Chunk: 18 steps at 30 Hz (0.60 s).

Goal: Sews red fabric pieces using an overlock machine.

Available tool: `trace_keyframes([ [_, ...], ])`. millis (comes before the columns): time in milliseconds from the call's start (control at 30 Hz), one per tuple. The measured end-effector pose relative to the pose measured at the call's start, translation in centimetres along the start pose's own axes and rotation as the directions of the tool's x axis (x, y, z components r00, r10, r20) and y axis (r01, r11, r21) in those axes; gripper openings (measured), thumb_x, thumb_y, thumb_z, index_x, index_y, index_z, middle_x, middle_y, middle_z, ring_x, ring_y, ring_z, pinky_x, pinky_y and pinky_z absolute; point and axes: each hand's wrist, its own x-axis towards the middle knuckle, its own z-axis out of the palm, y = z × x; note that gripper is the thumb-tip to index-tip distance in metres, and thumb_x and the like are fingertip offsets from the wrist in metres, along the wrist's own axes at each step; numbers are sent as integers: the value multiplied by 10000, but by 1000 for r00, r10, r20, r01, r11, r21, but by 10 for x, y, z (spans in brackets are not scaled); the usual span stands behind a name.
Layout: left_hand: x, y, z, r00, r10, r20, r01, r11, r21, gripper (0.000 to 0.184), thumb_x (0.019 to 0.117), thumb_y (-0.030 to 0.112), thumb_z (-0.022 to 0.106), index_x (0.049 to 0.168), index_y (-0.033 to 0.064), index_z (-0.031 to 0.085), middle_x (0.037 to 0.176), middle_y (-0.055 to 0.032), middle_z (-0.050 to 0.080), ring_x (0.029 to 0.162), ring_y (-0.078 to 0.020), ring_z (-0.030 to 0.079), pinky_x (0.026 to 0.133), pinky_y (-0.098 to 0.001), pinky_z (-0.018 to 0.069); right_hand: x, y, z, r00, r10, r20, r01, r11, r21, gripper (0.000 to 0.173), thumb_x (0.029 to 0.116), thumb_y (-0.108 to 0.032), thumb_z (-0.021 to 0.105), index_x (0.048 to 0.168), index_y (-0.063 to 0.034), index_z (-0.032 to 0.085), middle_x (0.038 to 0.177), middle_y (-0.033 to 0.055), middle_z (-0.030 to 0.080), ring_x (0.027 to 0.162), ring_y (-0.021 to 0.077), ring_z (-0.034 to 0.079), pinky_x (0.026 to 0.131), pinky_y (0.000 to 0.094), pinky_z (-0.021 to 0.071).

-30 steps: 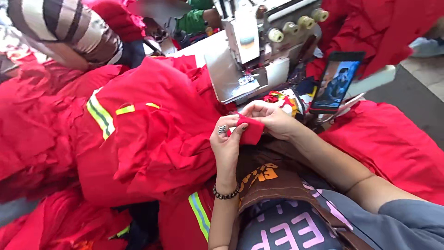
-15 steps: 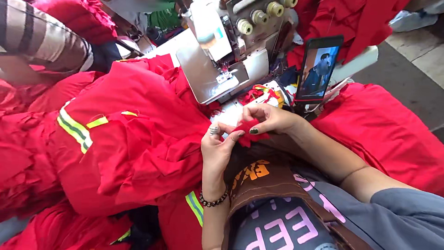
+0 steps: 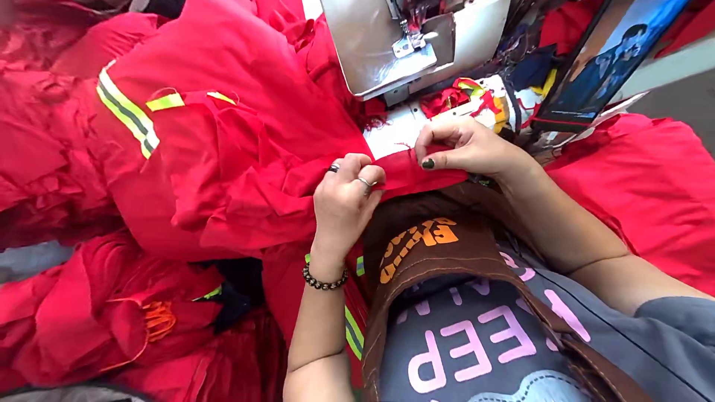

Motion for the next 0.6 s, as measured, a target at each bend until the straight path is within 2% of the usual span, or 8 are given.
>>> trace_keyframes([
  [67, -7, -9, -6, 994, -44, -97, 26, 984, -177, 107, 890, 163, 771, 903, 66, 729, 1055, -109, 704, 1048, -233, 646, 899, -404, 504, -1, 1, 5, 998, 13, 57, -7, 995, -95, 207, 861, -194, 761, 961, -45, 657, 903, -20, 647, 827, 1, 611, 718, 166, 525],
  [133, -14, -14, -7, 975, -126, -180, 55, 934, -354, 119, 891, 153, 782, 894, 70, 697, 1033, -57, 698, 1087, -154, 642, 953, -324, 518, -3, -1, 11, 996, 44, 80, -29, 983, -183, 343, 820, -304, 812, 990, -57, 646, 927, -12, 628, 839, 7, 595, 714, 165, 508],
  [200, -20, -15, -3, 948, -206, -241, 63, 868, -493, 111, 903, 129, 772, 915, 90, 669, 1038, -20, 680, 1056, -110, 655, 892, -258, 562, -3, -3, 16, 998, 44, 49, -28, 961, -276, 338, 833, -326, 803, 988, -67, 652, 910, -8, 626, 820, 10, 590, 700, 168, 501],
  [267, -24, -13, 0, 931, -253, -264, 59, 816, -575, 106, 916, 103, 753, 939, 108, 649, 1054, -7, 675, 1042, -110, 660, 858, -250, 575, -1, -2, 19, 1000, -20, 6, 20, 939, -343, 227, 906, -245, 738, 945, -36, 659, 850, 17, 628, 768, 27, 583, 669, 181, 488],
  [367, -28, -14, 1, 925, -261, -276, 50, 803, -593, 134, 897, 64, 753, 938, 120, 639, 1053, -8, 681, 1040, -117, 665, 845, -252, 579, 0, 1, 22, 996, -83, -34, 62, 915, -398, 163, 966, -170, 651, 902, -22, 670, 795, 18, 624, 720, 18, 563, 646, 173, 460],
  [500, -31, -18, -6, 924, -245, -294, 28, 809, -587, 185, 854, 29, 789, 941, 115, 651, 1032, -9, 690, 1021, -119, 671, 839, -247, 581, -1, 4, 30, 995, -64, -70, 34, 930, -365, 132, 944, -140, 671, 895, -18, 655, 771, 13, 620, 686, 10, 562, 609, 157, 463],
  [567, -33, -18, -12, 932, -259, -254, 63, 804, -591, 240, 835, 21, 808, 986, 121, 651, 1013, 13, 693, 988, -94, 676, 832, -239, 585, -2, 7, 33, 997, -11, -77, -14, 951, -310, 133, 930, -114, 694, 989, -16, 627, 755, -4, 621, 653, 8, 564, 598, 155, 487],
  [600, -35, -18, -16, 944, -260, -204, 104, 819, -564, 267, 828, 17, 809, 1022, 110, 650, 1001, 20, 693, 952, -75, 676, 816, -227, 586, -2, 10, 34, 997, 28, -66, -47, 951, -307, 199, 924, -111, 709, 1079, -16, 629, 718, -16, 614, 615, 13, 551, 577, 169, 485],
])
